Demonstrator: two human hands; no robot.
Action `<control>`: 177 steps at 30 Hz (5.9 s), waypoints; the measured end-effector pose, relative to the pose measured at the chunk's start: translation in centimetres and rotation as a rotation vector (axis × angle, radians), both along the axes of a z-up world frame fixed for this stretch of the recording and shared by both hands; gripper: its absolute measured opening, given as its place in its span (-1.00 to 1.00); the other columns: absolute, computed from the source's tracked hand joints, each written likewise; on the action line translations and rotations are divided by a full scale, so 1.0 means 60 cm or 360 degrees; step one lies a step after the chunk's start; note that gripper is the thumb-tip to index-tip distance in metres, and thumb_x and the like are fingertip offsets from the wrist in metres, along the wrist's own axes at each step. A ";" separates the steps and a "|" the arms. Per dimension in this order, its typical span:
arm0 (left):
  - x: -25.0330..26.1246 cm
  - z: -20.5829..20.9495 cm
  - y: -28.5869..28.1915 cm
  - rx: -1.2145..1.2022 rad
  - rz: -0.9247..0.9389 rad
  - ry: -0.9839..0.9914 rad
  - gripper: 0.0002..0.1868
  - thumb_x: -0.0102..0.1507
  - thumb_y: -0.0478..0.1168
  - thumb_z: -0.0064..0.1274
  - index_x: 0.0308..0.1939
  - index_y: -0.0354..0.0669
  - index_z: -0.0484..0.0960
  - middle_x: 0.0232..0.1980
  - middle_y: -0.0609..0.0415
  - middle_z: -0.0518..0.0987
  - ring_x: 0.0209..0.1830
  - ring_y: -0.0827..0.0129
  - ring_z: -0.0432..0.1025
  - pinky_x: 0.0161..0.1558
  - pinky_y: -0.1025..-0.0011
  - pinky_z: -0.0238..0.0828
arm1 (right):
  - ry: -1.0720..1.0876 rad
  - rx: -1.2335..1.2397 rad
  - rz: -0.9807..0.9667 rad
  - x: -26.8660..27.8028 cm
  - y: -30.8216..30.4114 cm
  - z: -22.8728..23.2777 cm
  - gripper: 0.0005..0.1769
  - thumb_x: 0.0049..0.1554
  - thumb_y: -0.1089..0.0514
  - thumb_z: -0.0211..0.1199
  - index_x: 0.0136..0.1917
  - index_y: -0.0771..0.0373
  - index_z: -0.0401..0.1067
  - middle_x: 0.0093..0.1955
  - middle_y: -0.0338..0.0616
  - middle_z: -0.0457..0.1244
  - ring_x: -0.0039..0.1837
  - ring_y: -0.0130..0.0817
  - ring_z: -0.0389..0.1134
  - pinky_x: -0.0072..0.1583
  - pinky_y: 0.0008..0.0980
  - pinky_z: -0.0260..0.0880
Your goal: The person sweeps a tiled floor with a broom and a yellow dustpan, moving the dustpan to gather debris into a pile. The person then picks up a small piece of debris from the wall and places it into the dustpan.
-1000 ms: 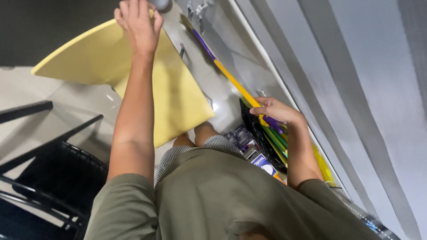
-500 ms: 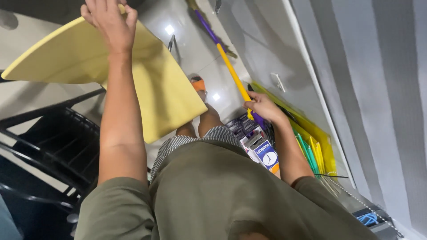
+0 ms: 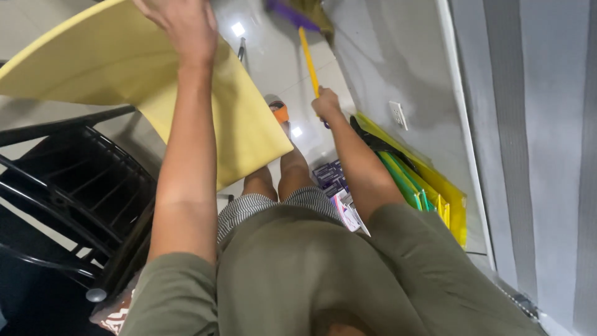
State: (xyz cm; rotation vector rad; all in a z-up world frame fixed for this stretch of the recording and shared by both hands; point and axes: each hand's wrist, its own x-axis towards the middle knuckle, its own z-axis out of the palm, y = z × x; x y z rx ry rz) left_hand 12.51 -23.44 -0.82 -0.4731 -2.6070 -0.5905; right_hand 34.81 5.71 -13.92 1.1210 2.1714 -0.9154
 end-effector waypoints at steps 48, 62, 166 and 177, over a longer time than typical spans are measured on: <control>0.247 0.091 -0.024 0.0547 -0.0619 -0.0600 -0.72 0.17 -0.51 0.06 -0.10 -0.16 0.65 -0.07 0.02 0.50 -0.06 0.08 0.42 0.06 0.18 0.36 | -0.0003 -0.0649 0.0105 0.108 0.168 0.262 -0.65 0.17 0.22 0.17 0.22 0.19 0.53 -0.39 -0.30 0.26 -0.46 -0.52 0.20 -0.42 -0.44 0.17; 0.267 0.102 0.000 0.0531 -0.0808 -0.0595 -0.71 0.13 -0.50 0.08 -0.10 -0.15 0.63 -0.10 0.03 0.50 -0.04 0.11 0.43 0.06 0.20 0.36 | 0.0286 -0.0360 -0.0870 0.293 0.110 0.521 -0.50 0.23 0.12 0.22 0.44 0.05 0.42 -0.25 -0.35 0.26 -0.39 -0.58 0.17 -0.36 -0.55 0.17; 0.261 0.049 0.075 0.0454 -0.0751 -0.0855 -0.75 0.13 -0.45 0.08 -0.15 -0.10 0.63 -0.11 0.07 0.52 -0.02 0.15 0.46 0.11 0.20 0.34 | 0.0200 -0.0663 -0.0424 0.132 0.247 0.285 -0.47 0.22 0.19 0.17 0.46 0.16 0.37 -0.27 -0.25 0.30 -0.41 -0.49 0.22 -0.41 -0.44 0.19; 0.265 0.039 0.122 0.0491 -0.0784 -0.0846 -0.75 0.14 -0.46 0.08 -0.17 -0.08 0.64 -0.14 0.10 0.52 -0.04 0.16 0.45 0.10 0.21 0.36 | 0.0274 -0.0929 -0.0967 0.032 0.117 -0.071 -0.69 0.21 0.19 0.10 0.21 0.18 0.45 -0.40 -0.23 0.18 -0.46 -0.45 0.15 -0.45 -0.37 0.19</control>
